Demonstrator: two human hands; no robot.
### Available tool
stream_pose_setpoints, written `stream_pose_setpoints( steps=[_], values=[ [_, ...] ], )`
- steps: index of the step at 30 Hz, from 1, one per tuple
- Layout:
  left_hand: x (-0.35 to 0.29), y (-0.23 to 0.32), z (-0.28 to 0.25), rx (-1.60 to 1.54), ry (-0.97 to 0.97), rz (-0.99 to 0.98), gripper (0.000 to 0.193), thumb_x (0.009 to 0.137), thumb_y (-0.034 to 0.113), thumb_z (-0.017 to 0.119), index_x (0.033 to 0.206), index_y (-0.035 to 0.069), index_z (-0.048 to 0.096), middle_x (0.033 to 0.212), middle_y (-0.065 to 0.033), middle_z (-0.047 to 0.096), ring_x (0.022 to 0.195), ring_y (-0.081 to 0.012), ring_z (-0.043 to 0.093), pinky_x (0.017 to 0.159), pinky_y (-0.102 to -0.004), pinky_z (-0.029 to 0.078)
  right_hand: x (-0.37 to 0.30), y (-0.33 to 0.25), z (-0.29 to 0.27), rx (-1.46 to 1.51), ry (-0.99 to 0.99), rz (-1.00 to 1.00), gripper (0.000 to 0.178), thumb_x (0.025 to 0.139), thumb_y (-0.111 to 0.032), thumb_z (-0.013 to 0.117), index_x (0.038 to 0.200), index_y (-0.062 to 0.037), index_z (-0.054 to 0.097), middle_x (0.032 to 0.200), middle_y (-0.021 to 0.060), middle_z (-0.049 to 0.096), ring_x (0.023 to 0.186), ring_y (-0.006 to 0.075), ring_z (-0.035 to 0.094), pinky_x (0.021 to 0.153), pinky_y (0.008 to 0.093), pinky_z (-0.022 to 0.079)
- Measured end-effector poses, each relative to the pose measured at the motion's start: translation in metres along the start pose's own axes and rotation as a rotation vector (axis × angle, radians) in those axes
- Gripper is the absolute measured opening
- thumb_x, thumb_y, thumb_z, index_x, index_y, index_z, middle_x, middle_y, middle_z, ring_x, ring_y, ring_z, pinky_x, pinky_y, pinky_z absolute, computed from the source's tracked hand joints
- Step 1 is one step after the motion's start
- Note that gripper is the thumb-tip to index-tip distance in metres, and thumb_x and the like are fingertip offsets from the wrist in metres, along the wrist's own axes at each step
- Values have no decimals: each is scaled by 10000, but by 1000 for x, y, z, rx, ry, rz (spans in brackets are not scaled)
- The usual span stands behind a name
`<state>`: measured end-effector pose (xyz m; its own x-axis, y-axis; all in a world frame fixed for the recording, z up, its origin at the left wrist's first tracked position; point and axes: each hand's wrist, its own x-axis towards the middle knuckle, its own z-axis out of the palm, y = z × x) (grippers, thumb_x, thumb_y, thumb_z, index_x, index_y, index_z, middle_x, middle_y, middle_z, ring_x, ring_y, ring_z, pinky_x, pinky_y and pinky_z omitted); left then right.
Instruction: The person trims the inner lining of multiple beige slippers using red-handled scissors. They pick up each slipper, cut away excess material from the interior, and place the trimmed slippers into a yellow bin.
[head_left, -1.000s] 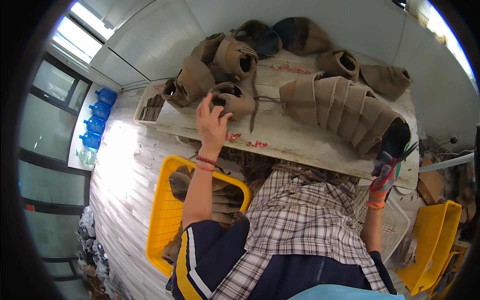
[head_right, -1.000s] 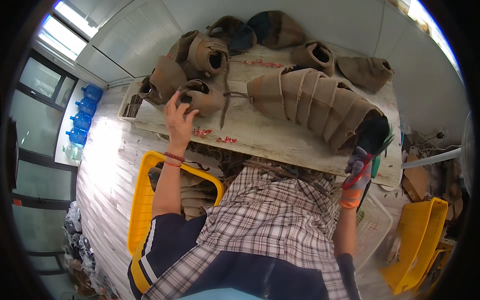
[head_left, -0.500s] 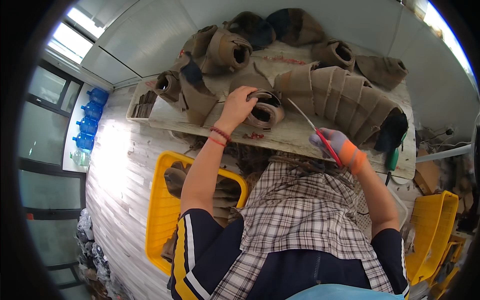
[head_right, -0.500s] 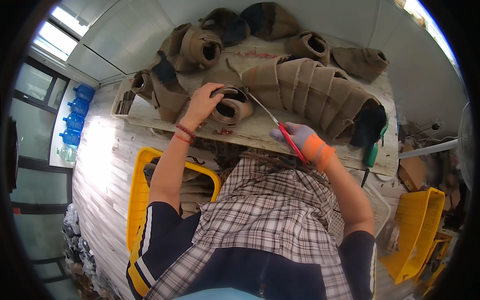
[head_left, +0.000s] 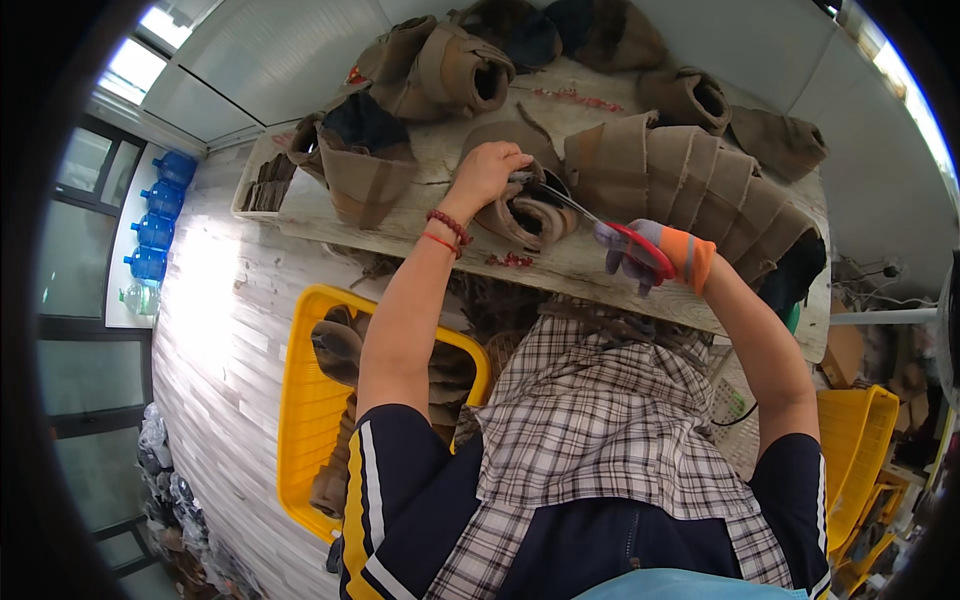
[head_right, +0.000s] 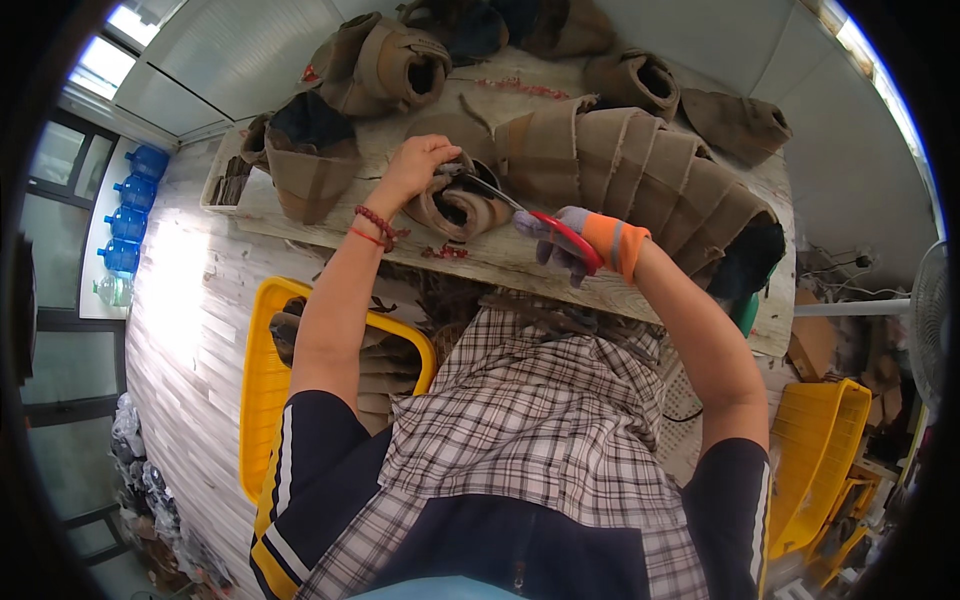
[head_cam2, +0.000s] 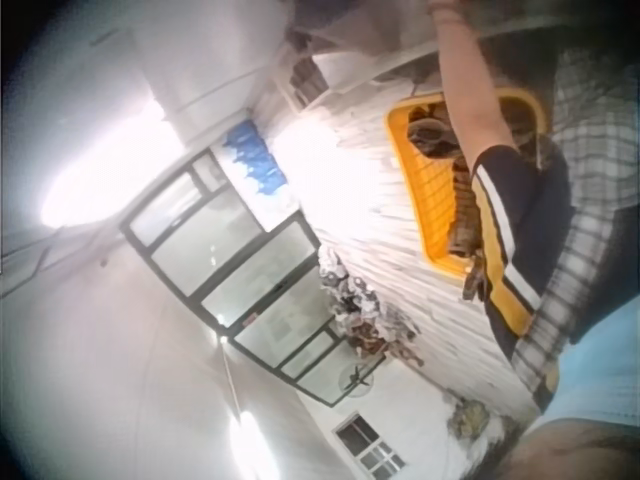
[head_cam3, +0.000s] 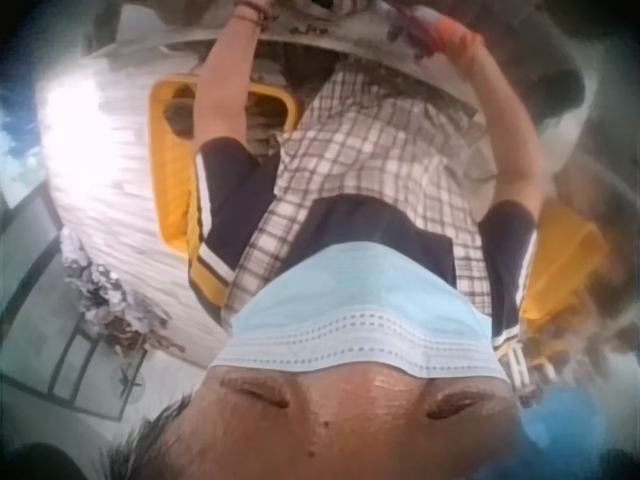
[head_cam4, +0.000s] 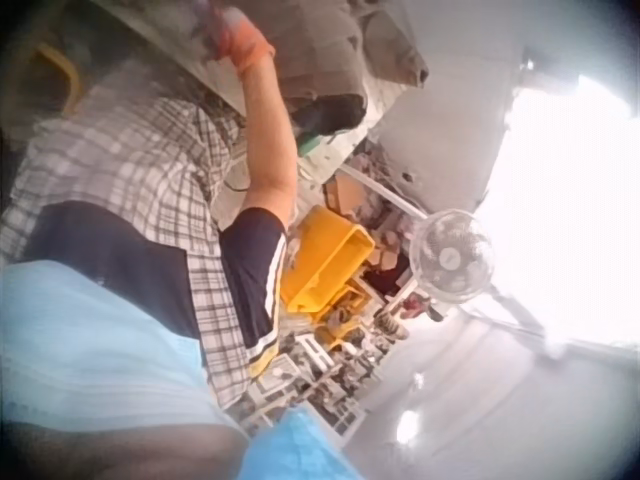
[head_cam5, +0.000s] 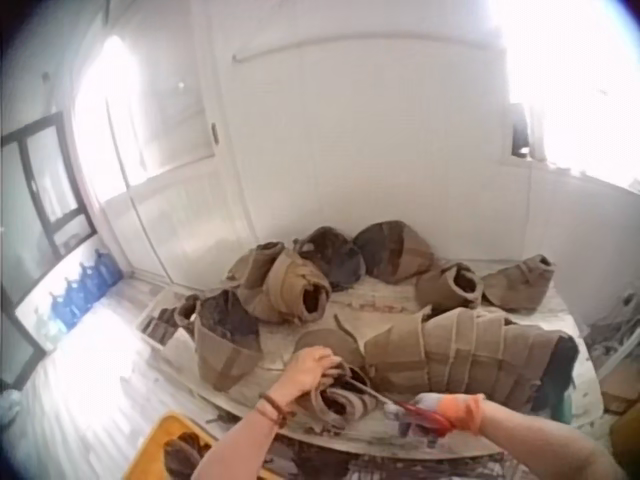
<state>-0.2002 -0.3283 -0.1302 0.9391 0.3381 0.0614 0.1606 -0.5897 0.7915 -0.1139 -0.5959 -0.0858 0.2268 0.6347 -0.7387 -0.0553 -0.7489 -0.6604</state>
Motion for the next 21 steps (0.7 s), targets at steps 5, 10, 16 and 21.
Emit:
stream_pose_setpoints(
  steps=[5,10,16,21],
  values=[
    [0,14,-1,-28,-19,-9,271,864,211,609,764,-37,573,681,-76,529,612,-147,465,599,-307,391,1,-8,0,27,-32,-55,757,805,-719,446,813,22,600,486,31,464,377,120,437,427,291,474],
    [-2,8,2,-56,27,3,257,860,207,614,783,-37,588,685,-75,530,616,-142,471,602,-295,392,-6,-10,4,138,5,-65,782,784,-744,443,777,21,604,500,17,447,379,123,425,399,281,448],
    [-2,7,2,-68,23,-4,302,833,283,622,759,-10,616,735,-142,581,662,-281,547,626,-369,420,-3,-12,4,153,-31,-94,786,777,-754,440,754,16,598,483,27,455,372,121,422,379,272,409],
    [-3,6,5,-75,34,20,292,829,276,624,770,-10,620,737,-143,586,658,-274,551,621,-362,422,-1,-12,2,147,-36,-104,787,783,-754,430,753,14,598,486,28,457,375,125,445,383,268,421]
  ],
)
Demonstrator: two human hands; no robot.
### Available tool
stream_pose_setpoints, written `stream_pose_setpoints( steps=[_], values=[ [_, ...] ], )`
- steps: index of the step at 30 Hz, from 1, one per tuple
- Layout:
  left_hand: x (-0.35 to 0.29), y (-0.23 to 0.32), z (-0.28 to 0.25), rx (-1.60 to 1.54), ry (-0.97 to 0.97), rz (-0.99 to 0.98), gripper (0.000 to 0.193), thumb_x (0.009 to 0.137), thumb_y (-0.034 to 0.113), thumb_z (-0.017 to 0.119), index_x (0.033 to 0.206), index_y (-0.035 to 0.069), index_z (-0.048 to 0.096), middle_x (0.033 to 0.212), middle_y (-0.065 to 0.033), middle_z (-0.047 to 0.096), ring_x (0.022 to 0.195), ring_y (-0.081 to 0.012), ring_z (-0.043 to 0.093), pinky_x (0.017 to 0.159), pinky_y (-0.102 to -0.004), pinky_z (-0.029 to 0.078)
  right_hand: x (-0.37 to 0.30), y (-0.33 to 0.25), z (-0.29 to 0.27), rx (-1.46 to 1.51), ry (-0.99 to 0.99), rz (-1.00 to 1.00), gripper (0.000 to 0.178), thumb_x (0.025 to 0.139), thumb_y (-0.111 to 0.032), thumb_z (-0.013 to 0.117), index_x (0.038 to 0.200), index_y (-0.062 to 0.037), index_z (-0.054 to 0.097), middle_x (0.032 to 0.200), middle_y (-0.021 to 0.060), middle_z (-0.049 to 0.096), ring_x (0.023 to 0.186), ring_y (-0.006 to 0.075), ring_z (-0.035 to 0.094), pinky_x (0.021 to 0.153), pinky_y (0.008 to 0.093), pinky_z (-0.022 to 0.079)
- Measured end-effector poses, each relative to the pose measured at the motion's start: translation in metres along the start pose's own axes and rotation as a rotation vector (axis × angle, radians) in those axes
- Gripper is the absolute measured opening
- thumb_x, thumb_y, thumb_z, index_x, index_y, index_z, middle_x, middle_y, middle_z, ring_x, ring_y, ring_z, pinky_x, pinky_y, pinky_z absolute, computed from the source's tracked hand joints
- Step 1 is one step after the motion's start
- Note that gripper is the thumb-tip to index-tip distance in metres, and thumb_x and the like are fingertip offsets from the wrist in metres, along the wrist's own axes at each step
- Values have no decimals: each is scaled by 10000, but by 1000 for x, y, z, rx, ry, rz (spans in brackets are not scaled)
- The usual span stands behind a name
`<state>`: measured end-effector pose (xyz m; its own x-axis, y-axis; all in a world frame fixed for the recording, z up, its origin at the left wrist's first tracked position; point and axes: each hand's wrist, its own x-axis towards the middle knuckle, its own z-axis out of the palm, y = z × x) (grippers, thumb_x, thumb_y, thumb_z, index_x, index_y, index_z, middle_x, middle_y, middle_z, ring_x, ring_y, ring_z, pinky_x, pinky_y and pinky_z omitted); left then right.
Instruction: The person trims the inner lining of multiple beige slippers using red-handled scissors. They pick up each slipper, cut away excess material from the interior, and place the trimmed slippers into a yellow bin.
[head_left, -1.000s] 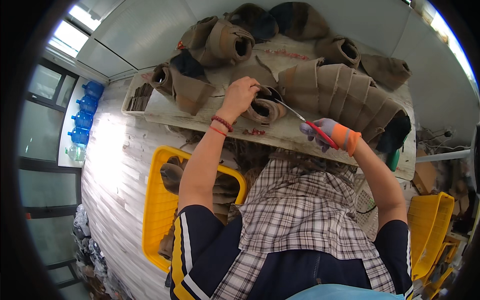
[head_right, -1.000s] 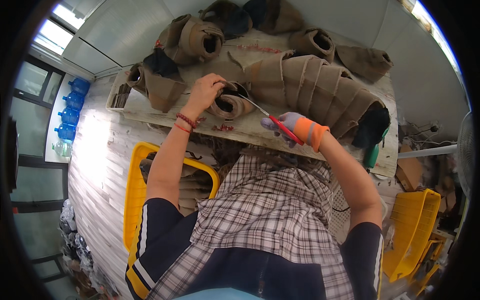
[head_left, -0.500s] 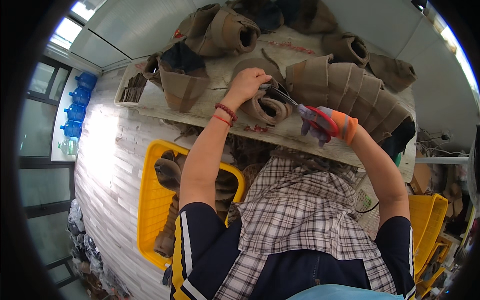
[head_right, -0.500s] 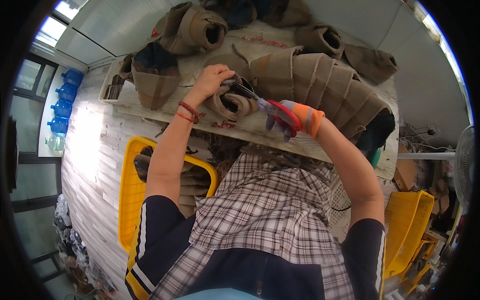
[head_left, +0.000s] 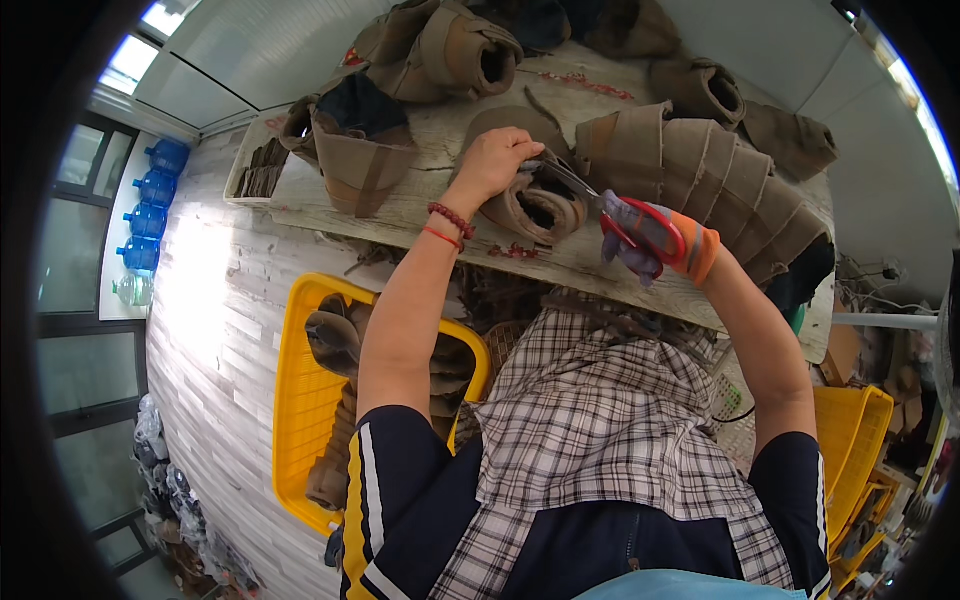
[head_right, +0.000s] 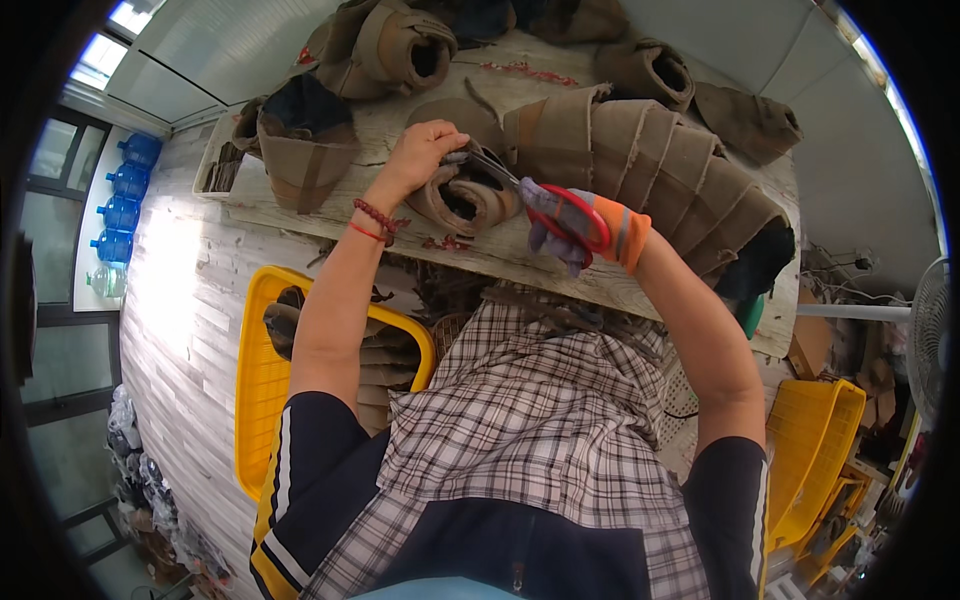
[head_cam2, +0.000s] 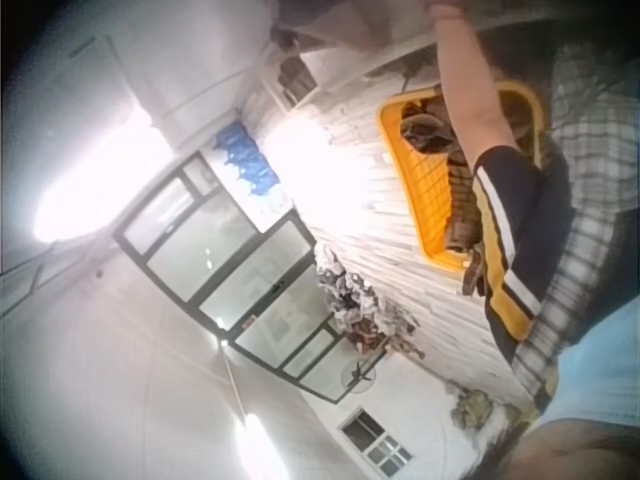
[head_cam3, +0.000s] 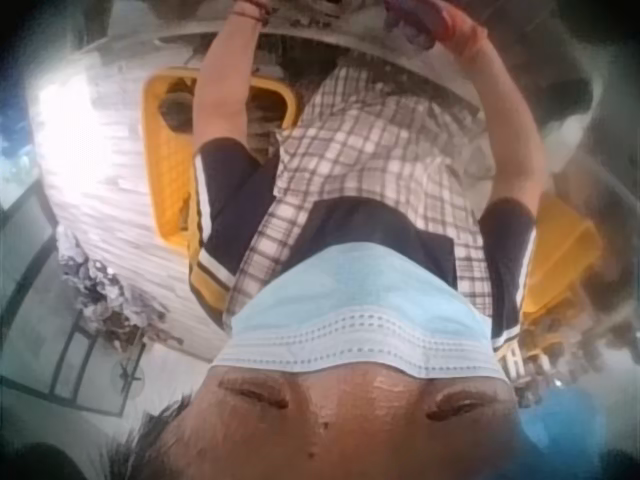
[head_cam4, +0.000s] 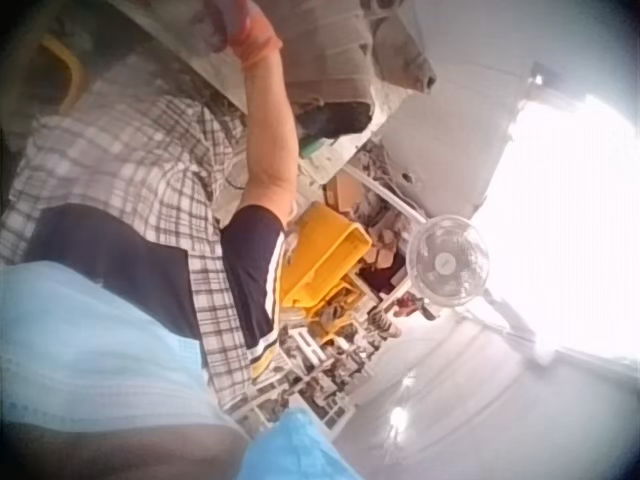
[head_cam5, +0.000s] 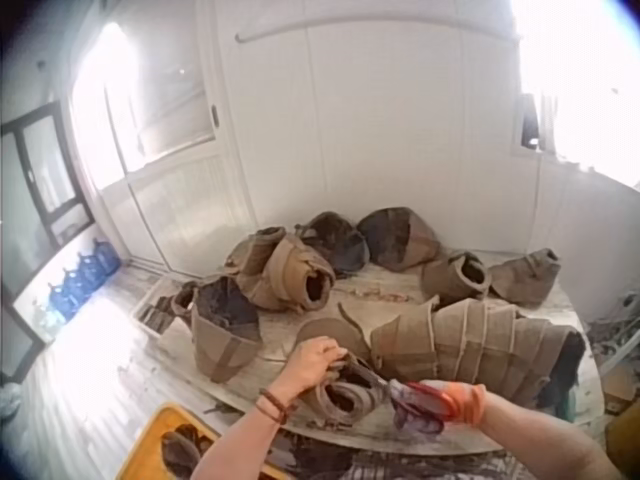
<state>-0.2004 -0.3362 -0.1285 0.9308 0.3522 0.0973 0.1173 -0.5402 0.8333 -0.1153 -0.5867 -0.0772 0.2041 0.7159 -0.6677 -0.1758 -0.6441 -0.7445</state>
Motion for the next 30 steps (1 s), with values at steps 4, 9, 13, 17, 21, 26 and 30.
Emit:
stream_pose_setpoints(
  steps=[4,9,13,17,21,26,30],
  values=[
    [0,0,0,6,0,-5,273,835,246,622,785,-23,609,736,-120,570,660,-229,535,621,-336,414,0,-3,0,-22,-2,2,785,788,-755,417,748,8,598,484,23,452,377,125,454,383,263,423],
    [0,0,1,-27,-10,-16,247,850,187,617,787,-48,572,712,-76,525,645,-143,493,613,-292,394,3,2,-2,-31,-21,3,774,800,-746,409,756,4,597,473,9,430,369,121,438,383,261,421],
    [-1,1,0,1,-14,-20,239,850,184,616,786,-44,580,720,-73,531,649,-144,498,612,-292,392,2,0,0,-56,-9,4,764,807,-738,409,781,3,593,464,0,408,357,115,400,391,269,429],
    [-2,-2,0,-27,-15,4,262,833,232,628,776,-24,619,750,-101,565,673,-215,535,627,-331,410,3,6,-4,-95,-43,-5,741,815,-715,432,828,10,586,469,-2,406,362,114,388,411,280,451],
    [-10,4,-13,-27,-45,23,265,795,259,665,865,4,641,855,-111,592,778,-262,569,705,-349,448,-4,22,-2,54,-10,-69,680,826,-650,502,902,21,583,500,3,441,400,116,431,444,288,480],
    [-52,28,-19,143,68,122,399,747,205,689,1072,5,572,992,-148,564,970,-303,550,840,-363,453,-4,54,-5,34,72,-140,634,812,-584,589,975,29,589,655,33,550,510,123,542,475,278,493],
    [-69,33,-11,234,199,88,324,760,96,645,1058,-17,588,969,-130,577,886,-256,593,780,-316,469,-19,18,6,-777,294,-26,717,802,-647,535,1087,11,568,836,120,648,715,243,634,654,339,509]
  ],
)
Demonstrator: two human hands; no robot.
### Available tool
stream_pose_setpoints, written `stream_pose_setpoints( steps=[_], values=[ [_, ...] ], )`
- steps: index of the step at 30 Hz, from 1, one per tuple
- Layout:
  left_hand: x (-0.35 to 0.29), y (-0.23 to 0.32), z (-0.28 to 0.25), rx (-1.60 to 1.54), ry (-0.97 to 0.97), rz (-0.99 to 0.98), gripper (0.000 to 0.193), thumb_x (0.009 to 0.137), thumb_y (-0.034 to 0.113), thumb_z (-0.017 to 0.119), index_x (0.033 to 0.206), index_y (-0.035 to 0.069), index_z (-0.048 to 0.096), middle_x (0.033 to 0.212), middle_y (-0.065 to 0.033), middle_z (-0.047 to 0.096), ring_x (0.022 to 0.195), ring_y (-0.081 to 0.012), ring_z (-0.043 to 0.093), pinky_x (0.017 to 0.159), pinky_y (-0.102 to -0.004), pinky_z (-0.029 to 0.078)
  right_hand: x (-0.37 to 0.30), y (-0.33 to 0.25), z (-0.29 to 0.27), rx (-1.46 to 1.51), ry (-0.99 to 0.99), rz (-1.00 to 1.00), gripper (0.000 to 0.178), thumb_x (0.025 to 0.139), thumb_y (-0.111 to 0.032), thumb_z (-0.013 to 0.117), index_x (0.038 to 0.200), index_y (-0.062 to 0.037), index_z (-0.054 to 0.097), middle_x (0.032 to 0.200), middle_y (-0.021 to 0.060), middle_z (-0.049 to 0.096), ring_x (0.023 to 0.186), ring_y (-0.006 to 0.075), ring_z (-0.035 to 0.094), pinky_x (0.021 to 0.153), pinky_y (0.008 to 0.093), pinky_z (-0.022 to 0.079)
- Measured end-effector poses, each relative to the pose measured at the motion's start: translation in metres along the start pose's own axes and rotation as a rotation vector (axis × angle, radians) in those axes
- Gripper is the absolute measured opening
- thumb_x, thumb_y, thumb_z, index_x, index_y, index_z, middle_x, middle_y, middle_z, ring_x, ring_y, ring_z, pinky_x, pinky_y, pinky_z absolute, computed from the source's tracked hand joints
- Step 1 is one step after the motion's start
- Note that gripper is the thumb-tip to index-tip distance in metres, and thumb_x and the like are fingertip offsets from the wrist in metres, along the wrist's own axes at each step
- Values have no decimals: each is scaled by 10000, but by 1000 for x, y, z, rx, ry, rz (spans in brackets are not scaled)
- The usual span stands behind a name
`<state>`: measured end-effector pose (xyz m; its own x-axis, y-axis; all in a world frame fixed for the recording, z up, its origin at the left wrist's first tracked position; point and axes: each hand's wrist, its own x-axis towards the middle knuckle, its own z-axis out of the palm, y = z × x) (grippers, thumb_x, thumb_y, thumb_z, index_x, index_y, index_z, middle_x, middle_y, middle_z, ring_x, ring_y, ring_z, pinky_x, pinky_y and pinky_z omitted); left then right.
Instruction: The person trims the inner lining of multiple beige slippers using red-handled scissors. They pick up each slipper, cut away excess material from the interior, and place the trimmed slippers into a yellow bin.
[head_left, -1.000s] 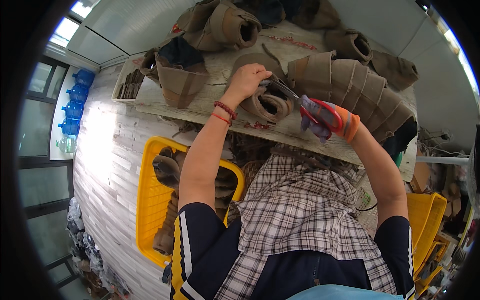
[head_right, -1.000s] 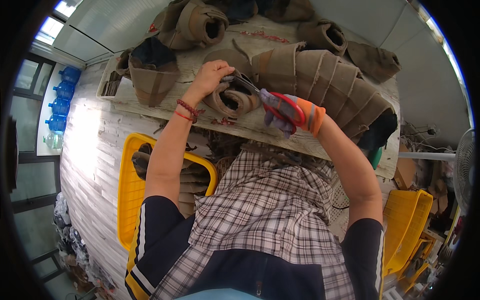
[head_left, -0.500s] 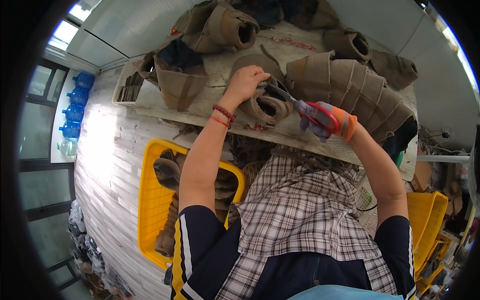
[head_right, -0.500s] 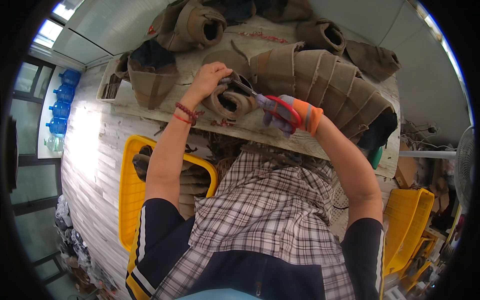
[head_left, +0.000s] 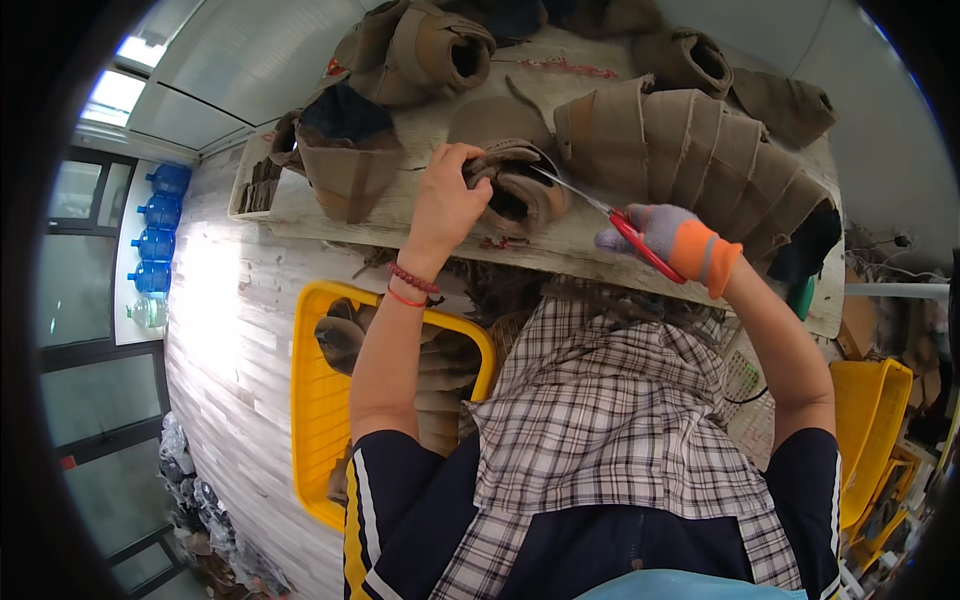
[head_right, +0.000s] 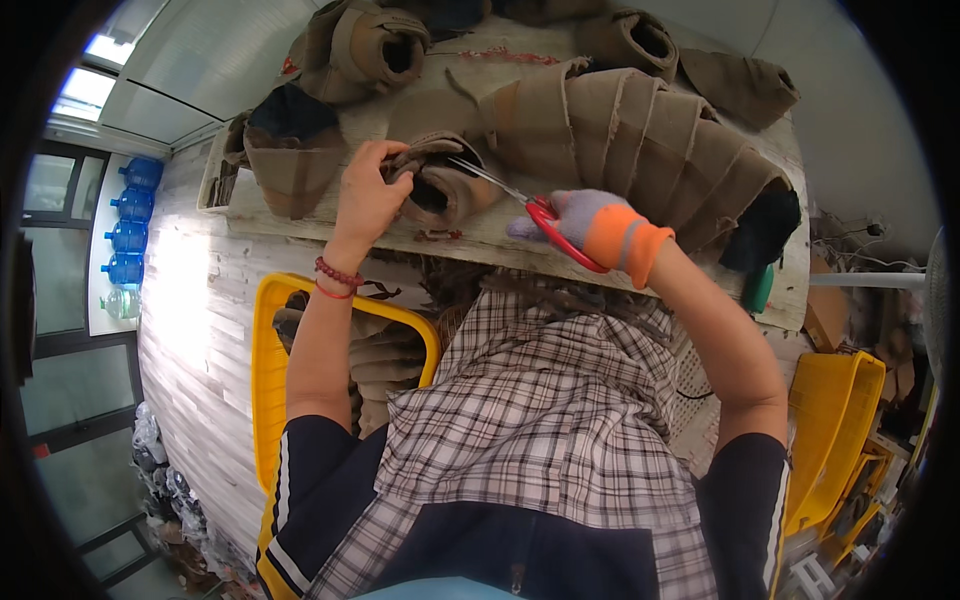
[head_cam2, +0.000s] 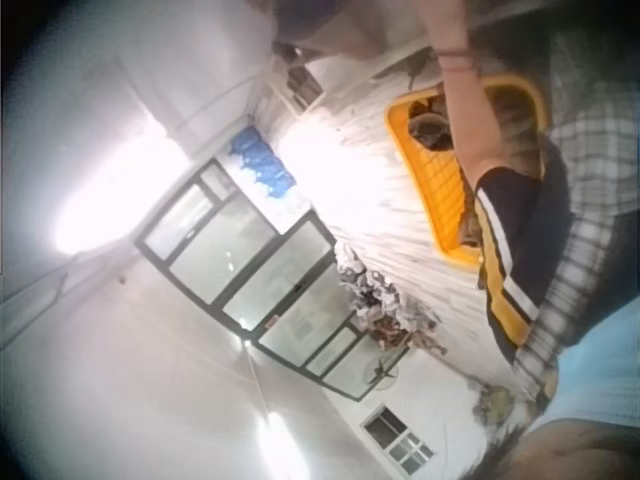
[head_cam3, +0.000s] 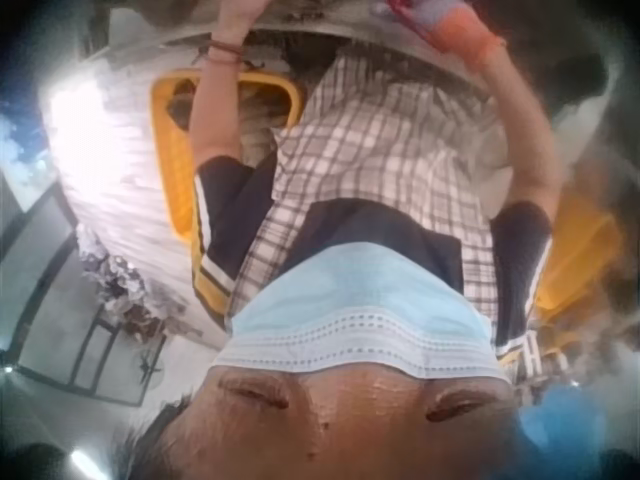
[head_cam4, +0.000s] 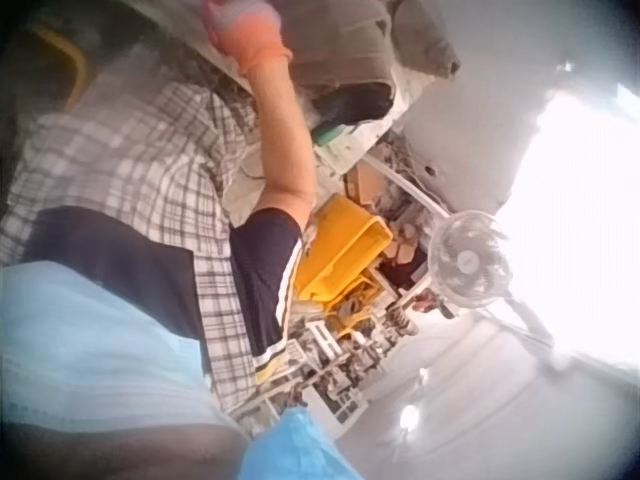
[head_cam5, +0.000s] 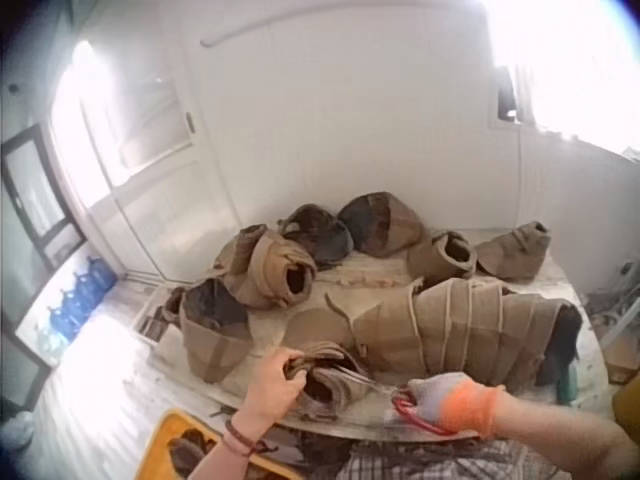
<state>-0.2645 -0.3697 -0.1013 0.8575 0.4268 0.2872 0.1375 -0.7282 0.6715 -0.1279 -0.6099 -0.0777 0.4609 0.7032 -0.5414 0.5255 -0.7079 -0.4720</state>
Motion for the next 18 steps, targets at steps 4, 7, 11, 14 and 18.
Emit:
stream_pose_setpoints(
  steps=[4,7,11,14,18],
  values=[
    [4,-10,10,-47,65,51,250,797,52,607,1035,-25,620,907,-106,621,777,-182,619,702,-282,475,-10,-33,-18,-393,81,25,817,756,-738,482,1100,-2,562,899,147,665,876,311,642,764,360,492],
    [6,-9,12,-60,74,12,251,824,42,581,1066,-14,622,878,-113,652,745,-146,614,678,-268,474,-4,-40,-21,-488,141,15,825,748,-750,476,1129,-24,565,939,122,673,895,283,648,762,356,501],
    [5,-4,17,-57,86,-9,251,824,59,580,1065,-1,618,851,-136,661,738,-185,620,677,-286,479,8,-46,-29,-543,137,-13,711,785,-699,484,1038,-46,608,876,114,673,819,283,653,705,367,514],
    [4,-4,19,-48,120,37,232,812,73,568,1029,4,617,845,-183,652,729,-296,635,668,-342,490,10,-50,-31,-566,156,-55,665,796,-699,466,840,-69,674,751,106,662,701,281,652,640,385,520],
    [4,-3,19,-22,114,46,219,817,75,569,1021,11,618,840,-182,652,721,-301,635,656,-347,489,16,-54,-33,-608,149,-47,661,808,-691,454,804,-70,679,728,105,655,689,282,648,630,386,520]
  ],
)
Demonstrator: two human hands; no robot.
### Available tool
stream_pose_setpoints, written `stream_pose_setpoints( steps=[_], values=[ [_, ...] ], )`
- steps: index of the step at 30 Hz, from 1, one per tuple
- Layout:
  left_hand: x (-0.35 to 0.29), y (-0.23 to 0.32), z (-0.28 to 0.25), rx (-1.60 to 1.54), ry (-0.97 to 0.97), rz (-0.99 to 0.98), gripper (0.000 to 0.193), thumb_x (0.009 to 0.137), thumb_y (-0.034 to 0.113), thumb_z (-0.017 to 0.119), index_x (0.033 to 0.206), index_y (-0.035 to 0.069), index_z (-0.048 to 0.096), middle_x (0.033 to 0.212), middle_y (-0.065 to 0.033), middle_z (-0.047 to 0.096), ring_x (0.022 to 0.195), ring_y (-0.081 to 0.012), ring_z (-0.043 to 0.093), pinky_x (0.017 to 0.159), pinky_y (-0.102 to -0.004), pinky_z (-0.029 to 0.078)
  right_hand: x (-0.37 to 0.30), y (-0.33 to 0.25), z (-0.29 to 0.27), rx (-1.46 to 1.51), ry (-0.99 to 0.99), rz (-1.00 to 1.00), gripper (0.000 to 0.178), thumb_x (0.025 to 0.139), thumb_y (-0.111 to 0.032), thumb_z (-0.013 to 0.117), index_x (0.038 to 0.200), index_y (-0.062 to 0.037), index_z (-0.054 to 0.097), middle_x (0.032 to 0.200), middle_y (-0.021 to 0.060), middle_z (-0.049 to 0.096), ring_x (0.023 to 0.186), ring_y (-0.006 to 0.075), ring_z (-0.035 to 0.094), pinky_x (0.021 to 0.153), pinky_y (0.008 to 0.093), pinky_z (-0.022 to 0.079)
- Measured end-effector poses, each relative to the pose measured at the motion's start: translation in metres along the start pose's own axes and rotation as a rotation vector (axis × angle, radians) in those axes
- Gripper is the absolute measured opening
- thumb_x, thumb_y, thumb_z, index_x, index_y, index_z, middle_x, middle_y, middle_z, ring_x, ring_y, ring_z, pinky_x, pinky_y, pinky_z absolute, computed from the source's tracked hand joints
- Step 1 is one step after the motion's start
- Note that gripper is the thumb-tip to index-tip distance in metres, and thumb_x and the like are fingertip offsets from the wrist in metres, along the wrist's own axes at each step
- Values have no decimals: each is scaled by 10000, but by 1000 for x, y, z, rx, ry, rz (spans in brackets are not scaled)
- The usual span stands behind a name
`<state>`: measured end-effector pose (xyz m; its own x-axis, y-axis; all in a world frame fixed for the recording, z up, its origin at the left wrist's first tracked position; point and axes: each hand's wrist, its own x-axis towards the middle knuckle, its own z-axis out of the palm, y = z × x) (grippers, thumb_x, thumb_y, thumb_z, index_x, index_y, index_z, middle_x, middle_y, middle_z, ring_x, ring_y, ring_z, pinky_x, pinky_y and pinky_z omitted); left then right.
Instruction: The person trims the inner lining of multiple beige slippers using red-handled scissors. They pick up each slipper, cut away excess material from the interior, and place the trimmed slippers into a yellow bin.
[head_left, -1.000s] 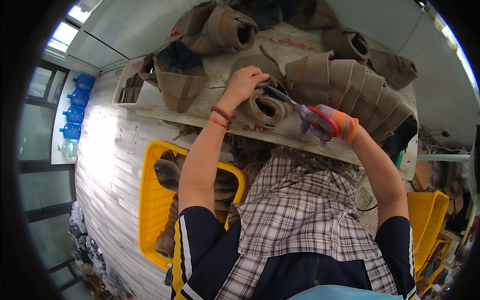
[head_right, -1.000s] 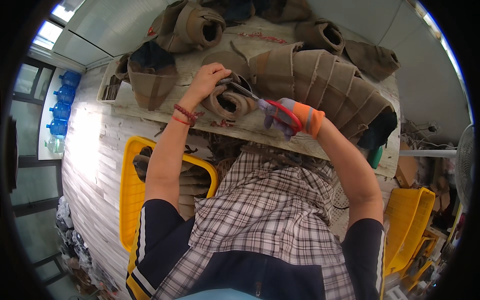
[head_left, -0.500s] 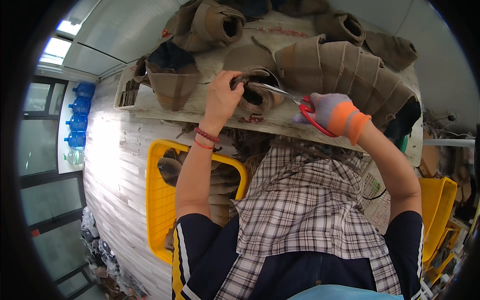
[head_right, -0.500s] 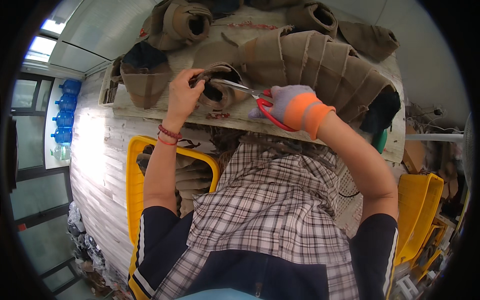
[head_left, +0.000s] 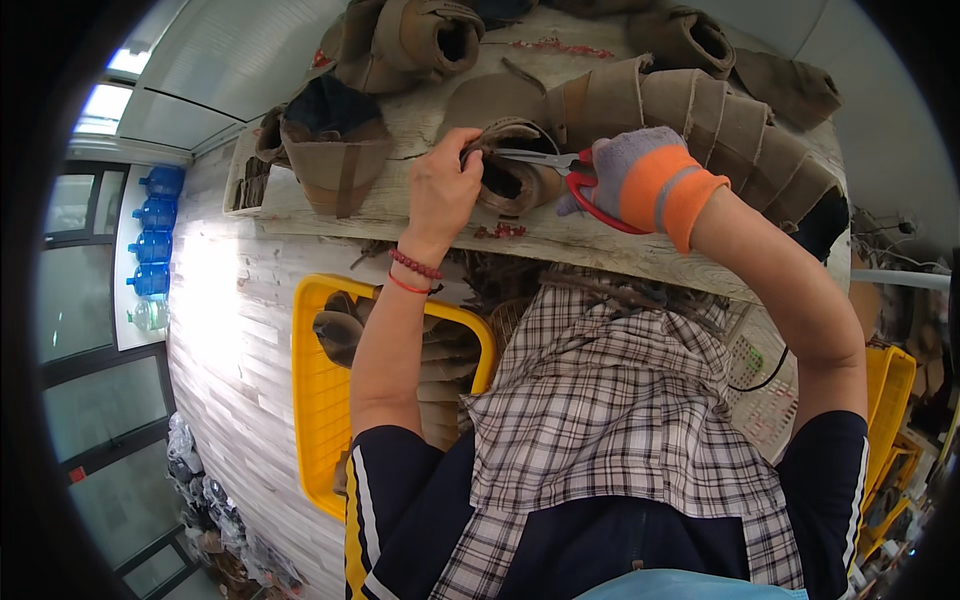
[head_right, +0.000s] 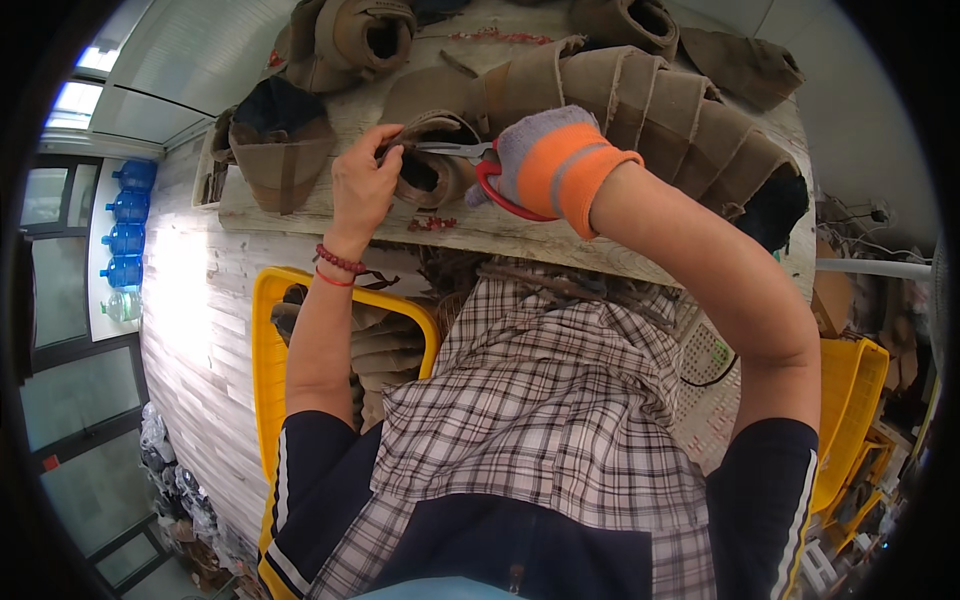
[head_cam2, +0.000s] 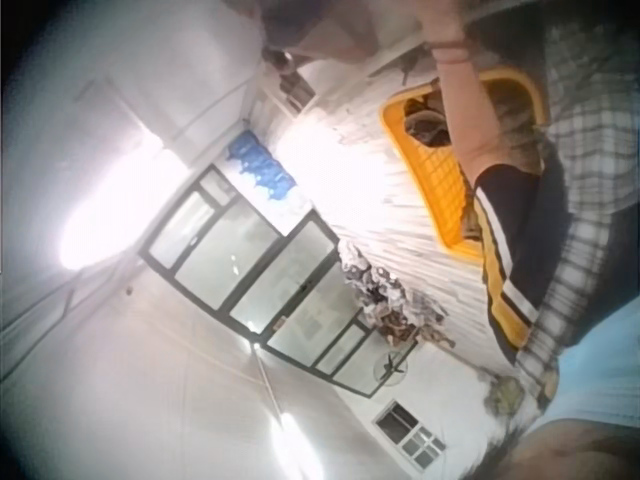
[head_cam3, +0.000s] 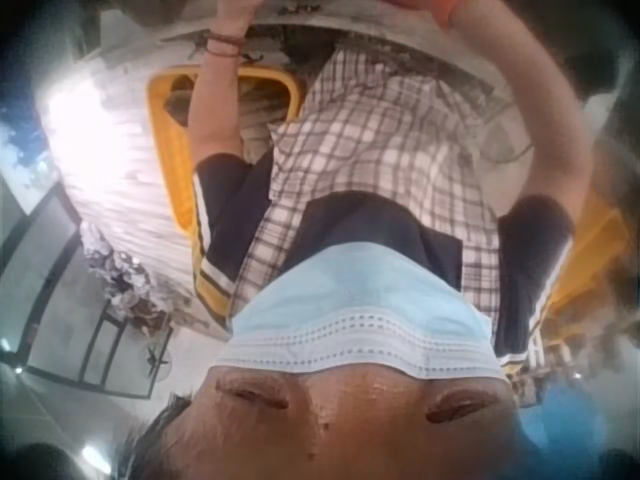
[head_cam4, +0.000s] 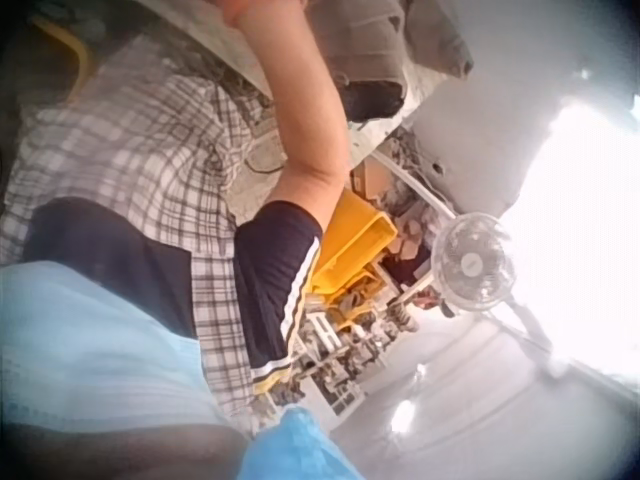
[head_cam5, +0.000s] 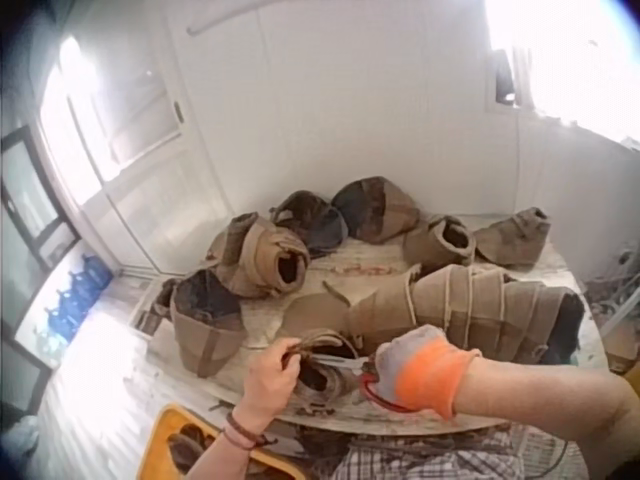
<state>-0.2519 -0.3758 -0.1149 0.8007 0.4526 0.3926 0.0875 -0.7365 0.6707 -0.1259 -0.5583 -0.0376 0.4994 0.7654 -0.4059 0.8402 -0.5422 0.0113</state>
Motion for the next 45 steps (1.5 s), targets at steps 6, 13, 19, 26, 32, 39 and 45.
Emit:
stream_pose_setpoints(
  steps=[6,13,19,26,32,39,45],
  values=[
    [0,0,0,7,10,7,200,815,65,570,1002,16,621,812,-178,651,700,-308,636,633,-350,491,-6,-7,-19,-7,-144,14,674,827,-658,450,992,-32,638,845,130,678,768,289,662,705,383,523],
    [-1,1,3,13,37,45,184,807,56,576,982,21,622,801,-180,648,704,-318,636,628,-361,493,-11,-5,-17,13,-141,61,629,827,-617,482,987,-29,638,833,134,677,766,283,664,700,376,527],
    [-1,1,2,36,21,25,187,803,56,578,984,28,618,805,-177,648,722,-323,635,639,-368,494,-10,-7,-17,14,-90,27,479,845,-481,510,955,-34,643,817,132,677,746,278,664,682,371,528],
    [-1,1,3,57,7,34,203,812,64,581,1008,22,613,843,-169,654,741,-292,642,653,-349,494,2,-5,-5,-21,-8,16,595,824,-639,486,820,-82,694,745,96,663,695,274,653,616,381,517],
    [-4,4,2,56,-17,-5,268,812,67,587,1076,19,605,908,-161,663,818,-271,655,716,-330,497,-2,11,15,3,160,28,618,771,-652,549,973,-79,662,817,110,672,767,265,657,683,371,512],
    [-8,-3,-34,169,-13,10,399,741,-15,462,1116,10,596,900,-258,617,849,-394,605,766,-419,482,-64,42,32,448,184,148,783,673,-721,602,1040,-29,584,834,132,655,813,307,637,727,364,495],
    [-52,5,-132,-1310,33,-611,254,876,123,535,1090,15,620,1116,-144,604,1006,-276,593,861,-387,520,-113,50,96,1406,546,9,359,785,-180,726,1056,-5,569,829,60,632,722,123,599,672,249,498]
  ],
)
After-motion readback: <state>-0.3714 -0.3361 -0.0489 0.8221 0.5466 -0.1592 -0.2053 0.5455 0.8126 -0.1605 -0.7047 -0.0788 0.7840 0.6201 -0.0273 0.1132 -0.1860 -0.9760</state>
